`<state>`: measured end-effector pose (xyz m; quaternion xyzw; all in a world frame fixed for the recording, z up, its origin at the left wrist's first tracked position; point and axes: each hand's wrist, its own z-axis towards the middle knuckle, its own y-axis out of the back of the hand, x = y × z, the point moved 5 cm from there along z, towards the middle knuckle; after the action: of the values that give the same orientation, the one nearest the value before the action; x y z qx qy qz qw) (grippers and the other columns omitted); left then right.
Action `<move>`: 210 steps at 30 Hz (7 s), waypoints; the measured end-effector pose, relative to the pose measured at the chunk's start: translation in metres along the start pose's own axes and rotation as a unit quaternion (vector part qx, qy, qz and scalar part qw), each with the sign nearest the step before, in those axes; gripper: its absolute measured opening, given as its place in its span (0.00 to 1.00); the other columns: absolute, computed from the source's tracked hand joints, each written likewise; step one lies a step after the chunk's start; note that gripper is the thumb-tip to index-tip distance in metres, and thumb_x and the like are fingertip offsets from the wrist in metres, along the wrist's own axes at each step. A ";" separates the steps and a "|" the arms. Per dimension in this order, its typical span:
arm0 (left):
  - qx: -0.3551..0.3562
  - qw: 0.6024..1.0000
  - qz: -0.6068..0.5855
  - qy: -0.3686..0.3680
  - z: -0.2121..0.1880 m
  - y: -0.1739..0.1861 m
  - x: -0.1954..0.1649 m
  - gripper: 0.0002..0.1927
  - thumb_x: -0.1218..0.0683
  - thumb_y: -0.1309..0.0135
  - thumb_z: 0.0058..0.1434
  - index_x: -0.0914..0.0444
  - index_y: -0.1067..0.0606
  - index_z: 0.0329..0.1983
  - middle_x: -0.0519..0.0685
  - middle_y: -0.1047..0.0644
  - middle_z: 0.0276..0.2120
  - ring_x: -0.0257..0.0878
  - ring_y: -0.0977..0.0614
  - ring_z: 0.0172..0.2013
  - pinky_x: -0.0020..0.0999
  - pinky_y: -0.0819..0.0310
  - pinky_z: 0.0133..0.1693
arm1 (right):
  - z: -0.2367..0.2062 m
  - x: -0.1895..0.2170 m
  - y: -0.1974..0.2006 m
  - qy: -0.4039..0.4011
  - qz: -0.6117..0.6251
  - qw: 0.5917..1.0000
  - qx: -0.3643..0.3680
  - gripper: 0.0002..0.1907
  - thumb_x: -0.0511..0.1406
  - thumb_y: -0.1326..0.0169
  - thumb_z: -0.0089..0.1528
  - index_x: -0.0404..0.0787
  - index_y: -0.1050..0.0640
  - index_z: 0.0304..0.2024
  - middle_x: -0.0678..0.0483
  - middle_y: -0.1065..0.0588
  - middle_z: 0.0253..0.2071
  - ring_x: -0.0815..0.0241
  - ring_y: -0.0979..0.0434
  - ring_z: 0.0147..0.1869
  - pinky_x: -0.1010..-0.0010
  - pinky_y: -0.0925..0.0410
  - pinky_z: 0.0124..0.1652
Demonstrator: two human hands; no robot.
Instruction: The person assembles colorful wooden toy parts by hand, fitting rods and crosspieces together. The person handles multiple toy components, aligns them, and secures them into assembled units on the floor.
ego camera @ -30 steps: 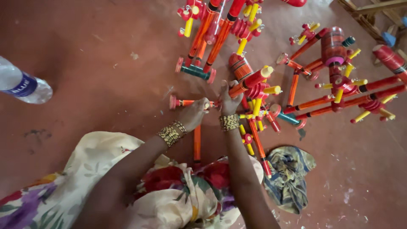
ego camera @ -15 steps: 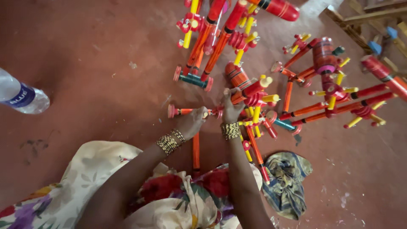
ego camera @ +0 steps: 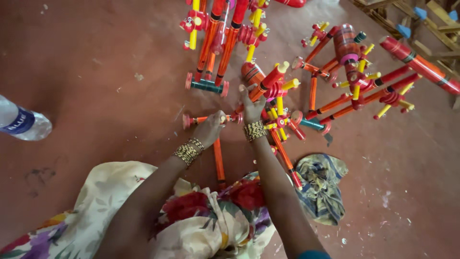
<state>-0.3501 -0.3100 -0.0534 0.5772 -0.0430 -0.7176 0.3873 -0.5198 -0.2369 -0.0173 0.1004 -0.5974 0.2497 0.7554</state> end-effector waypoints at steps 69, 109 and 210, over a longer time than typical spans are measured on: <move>0.016 0.991 -0.097 -0.090 0.013 0.034 -0.020 0.21 0.61 0.37 0.45 0.61 0.28 0.44 0.52 0.20 0.42 0.48 0.17 0.47 0.42 0.23 0.48 | -0.172 0.253 0.100 0.091 0.007 0.996 0.012 0.16 0.18 0.53 0.57 0.40 0.32 0.43 0.53 0.32 0.42 0.59 0.29 0.49 0.65 0.31 0.56; -0.111 0.992 -0.020 0.049 -0.040 0.097 0.057 0.27 0.65 0.39 0.48 0.63 0.24 0.54 0.57 0.22 0.54 0.55 0.22 0.55 0.43 0.28 0.58 | -0.079 -0.016 -0.106 -0.110 0.053 0.960 0.250 0.16 0.16 0.48 0.55 0.39 0.32 0.36 0.55 0.28 0.36 0.56 0.24 0.49 0.64 0.30 0.52; -0.022 0.771 -0.632 0.081 0.029 0.082 0.015 0.34 0.47 0.35 0.60 0.64 0.32 0.66 0.50 0.24 0.58 0.41 0.19 0.54 0.41 0.20 0.54 | -0.081 -0.006 -0.111 0.147 -0.524 0.822 0.169 0.08 0.31 0.45 0.63 0.34 0.25 0.43 0.43 0.24 0.29 0.42 0.21 0.32 0.52 0.29 0.31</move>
<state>-0.3339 -0.3872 -0.0140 0.5213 0.3786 -0.7522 -0.1384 -0.3963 -0.2963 -0.0282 0.4863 -0.2852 -0.0748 0.8225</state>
